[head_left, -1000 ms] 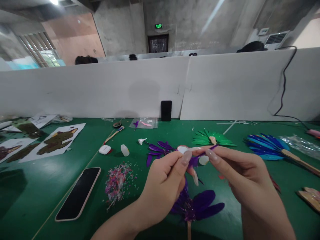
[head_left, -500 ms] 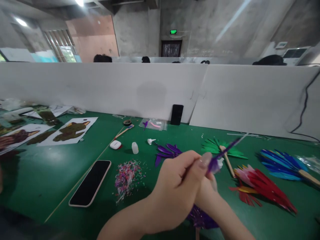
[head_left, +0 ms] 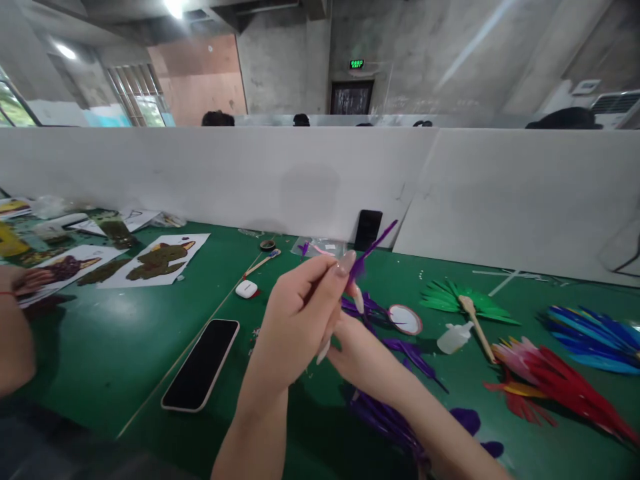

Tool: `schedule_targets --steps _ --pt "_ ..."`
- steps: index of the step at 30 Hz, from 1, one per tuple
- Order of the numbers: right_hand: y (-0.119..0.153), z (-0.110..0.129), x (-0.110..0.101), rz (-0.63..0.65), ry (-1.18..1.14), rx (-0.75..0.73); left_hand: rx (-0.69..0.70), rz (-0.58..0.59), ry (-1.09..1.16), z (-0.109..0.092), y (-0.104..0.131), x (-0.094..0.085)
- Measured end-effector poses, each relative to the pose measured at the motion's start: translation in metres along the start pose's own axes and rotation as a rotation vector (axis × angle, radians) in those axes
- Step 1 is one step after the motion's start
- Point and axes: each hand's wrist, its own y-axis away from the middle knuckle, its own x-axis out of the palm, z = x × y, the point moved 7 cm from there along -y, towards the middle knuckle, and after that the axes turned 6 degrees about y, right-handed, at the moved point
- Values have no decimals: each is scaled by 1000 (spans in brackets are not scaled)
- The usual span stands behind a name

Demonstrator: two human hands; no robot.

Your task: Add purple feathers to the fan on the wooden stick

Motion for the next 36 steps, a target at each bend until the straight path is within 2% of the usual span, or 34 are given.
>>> schedule_targets --steps 2,4,7,10,14,17,22,27,32,36 --pt "13 0 -36 -130 -112 -1 -56 42 61 6 0 3" --pt "29 -7 -70 -300 -270 86 -138 132 92 13 2 14" --pt "51 -8 -107 -537 -519 74 -263 278 94 24 5 35" --pt "65 -8 -122 -672 -599 134 -359 379 62 31 7 53" --pt "75 -7 -132 -773 -524 208 -393 435 35 36 9 69" --pt "80 -8 -140 -812 -456 240 -348 402 -4 37 9 72" --pt "85 -8 -152 -866 -255 273 -95 313 -282 28 6 72" --pt "79 -11 -153 -744 -101 256 163 264 -600 20 0 75" --pt "76 -11 -155 -652 -37 242 281 216 -703 14 -1 73" --pt "76 -9 -157 -601 -36 230 311 226 -712 11 1 71"
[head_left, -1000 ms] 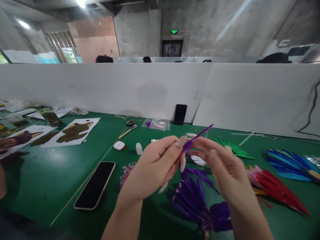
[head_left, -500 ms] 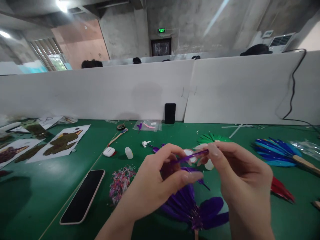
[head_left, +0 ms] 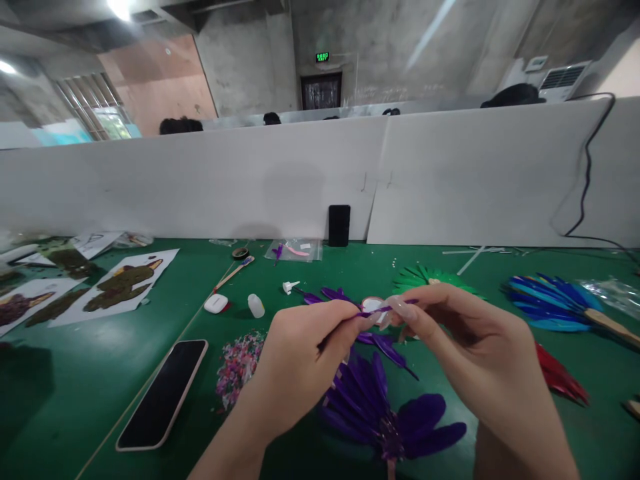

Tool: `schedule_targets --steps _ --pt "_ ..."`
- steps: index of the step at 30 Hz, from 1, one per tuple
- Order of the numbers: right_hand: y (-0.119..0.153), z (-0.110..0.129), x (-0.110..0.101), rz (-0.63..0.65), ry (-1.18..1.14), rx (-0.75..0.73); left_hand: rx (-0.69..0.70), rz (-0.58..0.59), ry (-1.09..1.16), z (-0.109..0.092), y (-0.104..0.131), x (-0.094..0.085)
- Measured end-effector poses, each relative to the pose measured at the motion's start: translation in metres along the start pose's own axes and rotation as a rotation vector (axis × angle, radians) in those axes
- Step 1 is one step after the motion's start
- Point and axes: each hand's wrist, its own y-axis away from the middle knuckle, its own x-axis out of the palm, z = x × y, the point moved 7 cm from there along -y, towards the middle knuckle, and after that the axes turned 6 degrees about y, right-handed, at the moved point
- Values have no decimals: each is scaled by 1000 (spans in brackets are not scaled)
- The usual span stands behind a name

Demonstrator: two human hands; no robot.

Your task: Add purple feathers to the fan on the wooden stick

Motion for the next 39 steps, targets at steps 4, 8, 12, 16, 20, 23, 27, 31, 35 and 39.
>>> schedule_targets --steps 4,8,12,16,20,23,27,31,35,39 --pt "1 4 -1 20 35 0 37 1 12 -1 0 -6" --pt "1 5 1 22 -132 57 72 -14 54 -4 0 -10" --pt "2 -1 6 37 -291 132 91 -42 76 -8 1 -13" --pt "3 -5 7 85 -351 181 110 -33 80 -10 1 -16" --pt "3 -4 3 165 -248 167 192 44 15 -15 3 -16" --pt "4 -4 4 229 -224 166 228 76 -10 -17 4 -16" --pt "7 -7 7 248 -371 228 240 55 17 -18 4 -15" --pt "10 -7 12 285 -537 260 242 56 30 -19 5 -13" --pt "12 -6 21 369 -718 312 225 55 43 -19 6 -13" --pt "12 -7 28 399 -837 365 217 56 36 -19 6 -13"
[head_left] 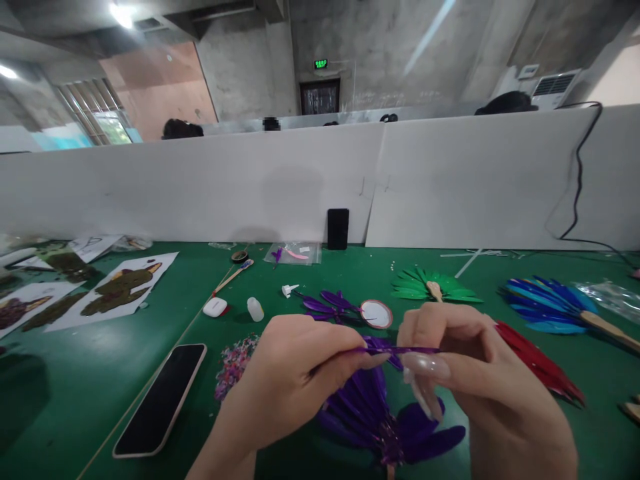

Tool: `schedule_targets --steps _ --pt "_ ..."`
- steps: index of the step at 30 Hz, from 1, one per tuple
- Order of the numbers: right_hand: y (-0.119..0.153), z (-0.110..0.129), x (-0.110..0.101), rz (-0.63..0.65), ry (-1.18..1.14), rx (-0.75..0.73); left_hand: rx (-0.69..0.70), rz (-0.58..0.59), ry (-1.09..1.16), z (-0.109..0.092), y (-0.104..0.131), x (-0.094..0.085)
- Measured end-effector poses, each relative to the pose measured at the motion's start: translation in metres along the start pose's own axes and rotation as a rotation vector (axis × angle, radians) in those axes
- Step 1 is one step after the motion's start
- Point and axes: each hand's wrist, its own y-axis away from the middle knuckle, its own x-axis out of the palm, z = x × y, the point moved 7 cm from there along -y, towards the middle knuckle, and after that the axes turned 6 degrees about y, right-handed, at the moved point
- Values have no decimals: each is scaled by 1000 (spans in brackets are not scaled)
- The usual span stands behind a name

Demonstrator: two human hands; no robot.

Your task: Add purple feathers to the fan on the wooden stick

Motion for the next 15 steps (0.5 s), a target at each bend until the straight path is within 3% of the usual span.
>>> schedule_targets --steps 6,12,15 --pt "-5 -4 2 23 -147 10 53 -83 -100 -4 5 -2" --pt "-8 -21 25 178 -461 134 107 -165 -139 -11 7 -4" --pt "-7 -23 31 175 -481 157 94 -154 -136 -11 5 -3"
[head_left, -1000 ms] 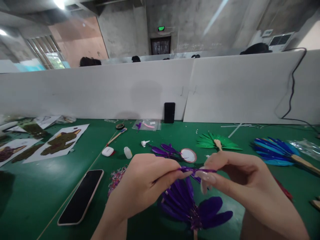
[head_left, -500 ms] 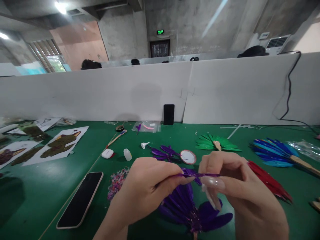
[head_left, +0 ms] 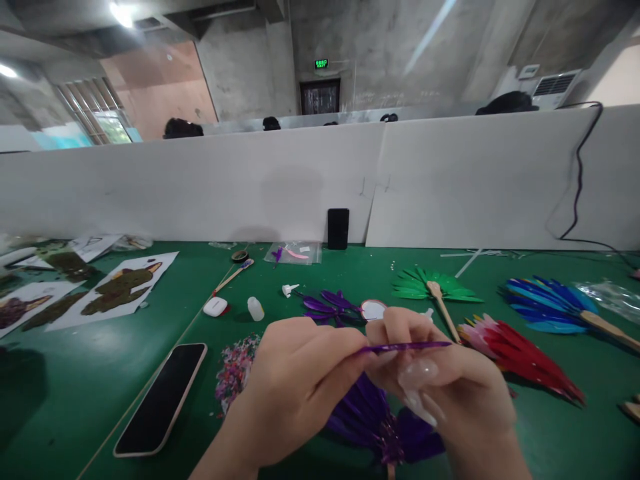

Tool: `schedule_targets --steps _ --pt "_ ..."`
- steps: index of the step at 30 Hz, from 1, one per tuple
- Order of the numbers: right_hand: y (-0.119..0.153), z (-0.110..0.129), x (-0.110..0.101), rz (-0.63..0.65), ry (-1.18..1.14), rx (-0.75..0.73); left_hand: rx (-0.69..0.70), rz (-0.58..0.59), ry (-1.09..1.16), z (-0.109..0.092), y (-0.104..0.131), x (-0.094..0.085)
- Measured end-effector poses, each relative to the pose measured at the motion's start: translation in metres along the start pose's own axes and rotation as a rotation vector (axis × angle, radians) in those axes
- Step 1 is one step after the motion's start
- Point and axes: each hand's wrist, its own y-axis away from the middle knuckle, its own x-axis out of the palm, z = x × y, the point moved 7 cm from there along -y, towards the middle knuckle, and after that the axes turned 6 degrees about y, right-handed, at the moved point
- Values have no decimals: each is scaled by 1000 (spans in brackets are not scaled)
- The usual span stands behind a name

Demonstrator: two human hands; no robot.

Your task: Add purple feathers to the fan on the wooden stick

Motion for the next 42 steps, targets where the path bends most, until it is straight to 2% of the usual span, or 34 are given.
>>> schedule_targets --steps 5,9,13,16,21,24,30,33,39,42 --pt "7 10 -2 -87 201 -13 -26 -5 -1 1 -1 0" --pt "12 11 -6 -117 264 -5 -10 -22 -52 -1 1 1" --pt "15 5 0 -86 396 -23 -1 -85 -139 0 2 -1" --pt "17 6 7 -76 531 -37 4 -80 -147 1 1 0" --pt "24 40 -5 -319 860 -257 7 -84 -110 -2 -1 0" --pt "28 53 -9 -397 990 -363 5 -71 -84 -1 -2 2" --pt "32 56 -6 -465 998 -430 50 -62 -87 -2 0 3" --pt "32 55 -4 -460 973 -434 82 -48 -91 -3 0 4" --pt "27 52 -10 -471 949 -363 172 -80 -181 -9 -4 5" --pt "24 50 -12 -444 929 -311 226 -52 -246 -10 -4 6"
